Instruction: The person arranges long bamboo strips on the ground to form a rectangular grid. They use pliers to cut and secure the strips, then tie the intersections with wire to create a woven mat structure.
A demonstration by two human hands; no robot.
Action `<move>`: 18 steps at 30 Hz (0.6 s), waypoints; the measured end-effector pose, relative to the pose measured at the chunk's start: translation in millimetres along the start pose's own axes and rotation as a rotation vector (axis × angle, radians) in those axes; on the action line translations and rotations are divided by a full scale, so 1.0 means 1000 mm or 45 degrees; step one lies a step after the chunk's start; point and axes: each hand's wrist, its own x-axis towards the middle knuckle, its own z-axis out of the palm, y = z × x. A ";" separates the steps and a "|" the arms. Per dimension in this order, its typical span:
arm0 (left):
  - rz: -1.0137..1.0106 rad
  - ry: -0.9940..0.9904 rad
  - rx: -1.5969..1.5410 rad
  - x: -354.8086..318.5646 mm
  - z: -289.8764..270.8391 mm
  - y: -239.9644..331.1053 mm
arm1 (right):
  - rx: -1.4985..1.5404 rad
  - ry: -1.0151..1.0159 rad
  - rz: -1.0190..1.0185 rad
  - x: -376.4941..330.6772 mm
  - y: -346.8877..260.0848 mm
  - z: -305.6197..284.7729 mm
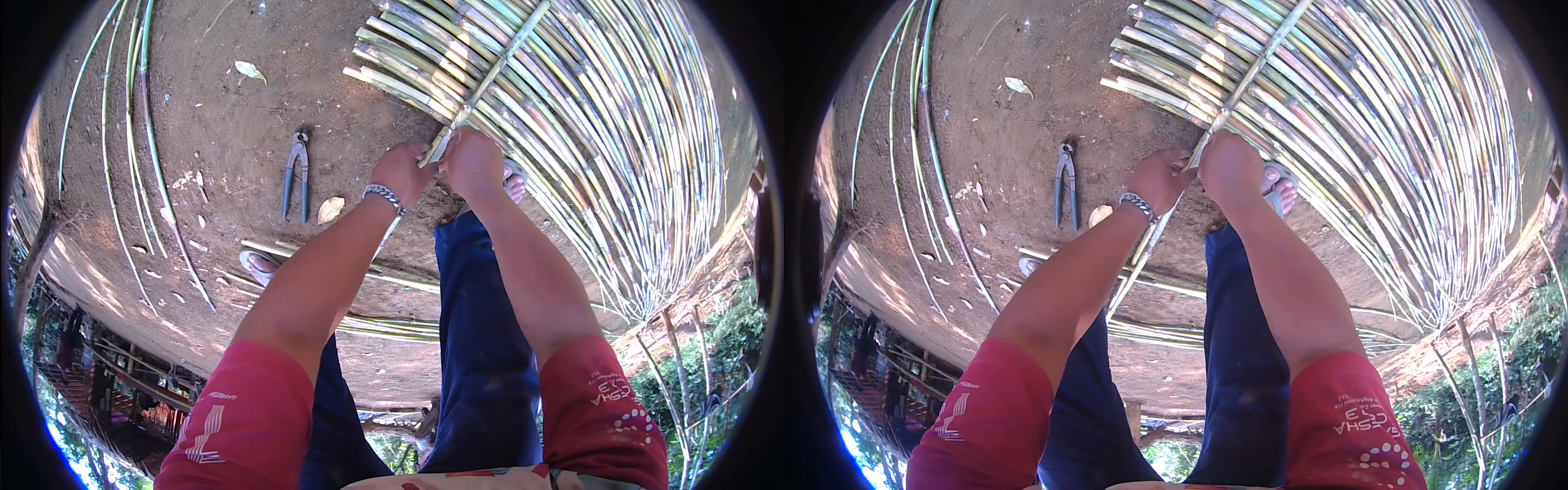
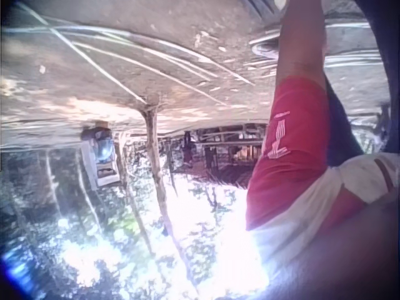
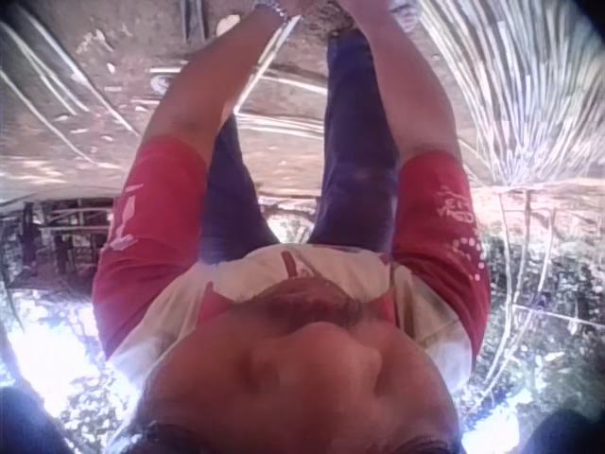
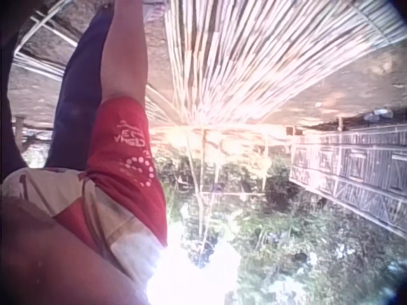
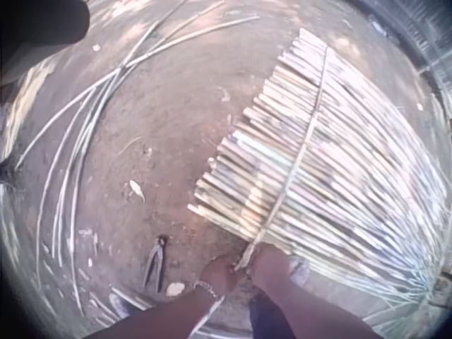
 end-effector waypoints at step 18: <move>-0.025 -0.254 0.090 0.018 -0.011 0.003 | 1.736 -0.173 1.028 0.007 -0.010 0.003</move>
